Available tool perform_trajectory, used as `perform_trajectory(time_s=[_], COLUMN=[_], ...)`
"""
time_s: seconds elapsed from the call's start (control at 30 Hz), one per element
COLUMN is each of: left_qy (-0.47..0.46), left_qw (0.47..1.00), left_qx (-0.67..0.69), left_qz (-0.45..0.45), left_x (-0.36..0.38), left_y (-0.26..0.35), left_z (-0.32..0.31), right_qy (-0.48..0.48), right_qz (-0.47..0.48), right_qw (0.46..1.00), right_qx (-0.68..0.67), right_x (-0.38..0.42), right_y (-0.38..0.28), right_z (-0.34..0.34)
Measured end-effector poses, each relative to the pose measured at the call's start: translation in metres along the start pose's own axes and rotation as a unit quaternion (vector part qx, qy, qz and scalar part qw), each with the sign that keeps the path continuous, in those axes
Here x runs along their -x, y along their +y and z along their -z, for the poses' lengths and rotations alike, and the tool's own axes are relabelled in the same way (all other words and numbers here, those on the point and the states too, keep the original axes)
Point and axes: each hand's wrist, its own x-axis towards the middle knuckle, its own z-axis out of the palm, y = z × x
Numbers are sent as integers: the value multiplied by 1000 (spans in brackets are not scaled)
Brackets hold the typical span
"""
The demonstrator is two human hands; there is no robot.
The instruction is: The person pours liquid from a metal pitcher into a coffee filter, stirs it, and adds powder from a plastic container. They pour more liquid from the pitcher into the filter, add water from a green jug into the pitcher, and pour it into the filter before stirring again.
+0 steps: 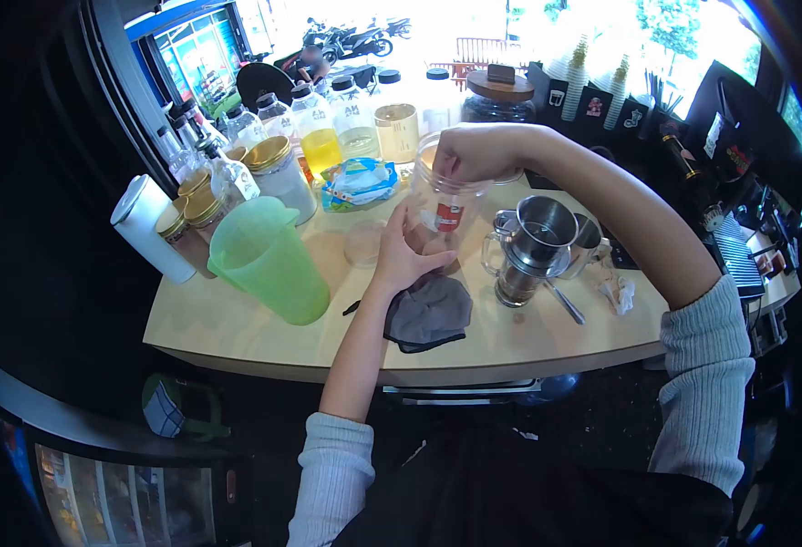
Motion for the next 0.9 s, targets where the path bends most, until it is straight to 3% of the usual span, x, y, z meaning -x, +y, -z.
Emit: perform_trajectory(time_s=[0.07,0.17,0.2,0.4,0.63,0.7,0.77,0.83,0.87,0.9], left_qy=[5,19,11,-16,-29,-21,-12,-12,-12,-4], left_qw=[1000,999,999,999,999,999,998,999,999,999], left_qx=[17,-24,-32,-9,9,34,59,42,42,27], left_qz=[-25,-39,-38,-29,-34,-29,-23,-15,-16,-19], left_x=[-1,2,3,3,4,5,6,6,7,7], left_y=[-2,-3,2,6,2,4,8,12,12,11], left_z=[2,5,6,6,6,4,3,5,5,5], right_qy=[-32,-66,-116,-154,-163,-167,-172,-193,-142,-141], right_qz=[-42,-15,-36,-172,-125,-85,-50,82,-21,-21], right_qw=[987,974,950,968,971,951,949,873,937,936], right_qx=[151,219,288,94,126,245,260,441,319,321], right_x=[-12,-9,-11,-29,-15,-15,-19,-24,-21,-18], right_y=[2,-20,-21,36,-7,-14,-8,-5,-3,-7], right_z=[-5,-9,-11,-44,-25,-17,-12,-9,-9,-5])
